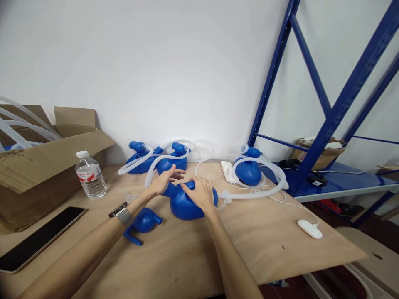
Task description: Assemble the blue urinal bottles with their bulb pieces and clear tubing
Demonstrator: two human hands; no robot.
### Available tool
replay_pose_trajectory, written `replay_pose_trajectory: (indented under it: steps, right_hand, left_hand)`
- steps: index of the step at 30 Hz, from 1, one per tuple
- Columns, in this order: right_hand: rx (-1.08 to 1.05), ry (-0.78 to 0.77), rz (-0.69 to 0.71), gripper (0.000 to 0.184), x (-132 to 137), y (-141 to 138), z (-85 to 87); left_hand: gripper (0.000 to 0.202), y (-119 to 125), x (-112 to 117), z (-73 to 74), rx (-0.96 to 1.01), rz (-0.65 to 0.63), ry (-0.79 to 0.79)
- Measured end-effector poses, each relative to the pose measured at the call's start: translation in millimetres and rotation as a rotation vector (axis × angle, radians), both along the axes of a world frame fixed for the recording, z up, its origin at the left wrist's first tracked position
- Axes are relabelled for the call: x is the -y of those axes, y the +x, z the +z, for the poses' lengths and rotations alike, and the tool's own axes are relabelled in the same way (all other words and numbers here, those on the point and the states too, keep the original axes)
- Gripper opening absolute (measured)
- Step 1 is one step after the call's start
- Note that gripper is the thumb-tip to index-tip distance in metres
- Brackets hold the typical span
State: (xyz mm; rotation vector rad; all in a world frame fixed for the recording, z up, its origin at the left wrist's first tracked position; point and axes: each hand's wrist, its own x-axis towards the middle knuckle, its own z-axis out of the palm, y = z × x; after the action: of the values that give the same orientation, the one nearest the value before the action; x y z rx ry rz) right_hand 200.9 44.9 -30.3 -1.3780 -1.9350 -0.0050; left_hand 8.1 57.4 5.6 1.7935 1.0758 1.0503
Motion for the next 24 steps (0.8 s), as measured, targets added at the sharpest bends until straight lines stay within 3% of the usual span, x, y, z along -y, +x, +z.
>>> replay_pose_trajectory:
  steps: [5,7,9,13,17,20,22,24]
  right_hand:
    - [0.008,-0.05,0.044,0.026,-3,1,2.7]
    - [0.003,-0.055,0.025,0.026,-3,0,3.8]
    - [-0.003,-0.056,-0.004,0.028,-3,-1,4.4]
    - [-0.018,-0.041,-0.028,0.031,-1,-1,2.8]
    - [-0.044,0.0,-0.035,0.033,-6,1,-4.0]
    - [-0.071,0.148,-0.053,0.033,-9,3,-7.0]
    - [-0.099,0.315,-0.038,0.032,-4,-3,-3.5]
    - [-0.097,0.433,0.066,0.029,9,-18,4.1]
  left_hand:
    - [0.068,-8,1,0.4,-0.083,-0.194,0.251]
    - [0.067,-8,1,0.0,-0.067,-0.216,0.283]
    - [0.065,-6,4,-0.2,-0.002,-0.165,0.283]
    - [0.044,-13,25,-0.2,0.02,0.096,0.377]
    - [0.027,-58,55,-5.2,-0.205,0.298,0.559]
    - [0.03,-109,63,-19.7,-0.336,0.543,0.464]
    - [0.033,-141,61,-37.3,-0.455,0.561,0.378]
    - [0.049,-164,56,-59.5,-0.589,0.479,0.323]
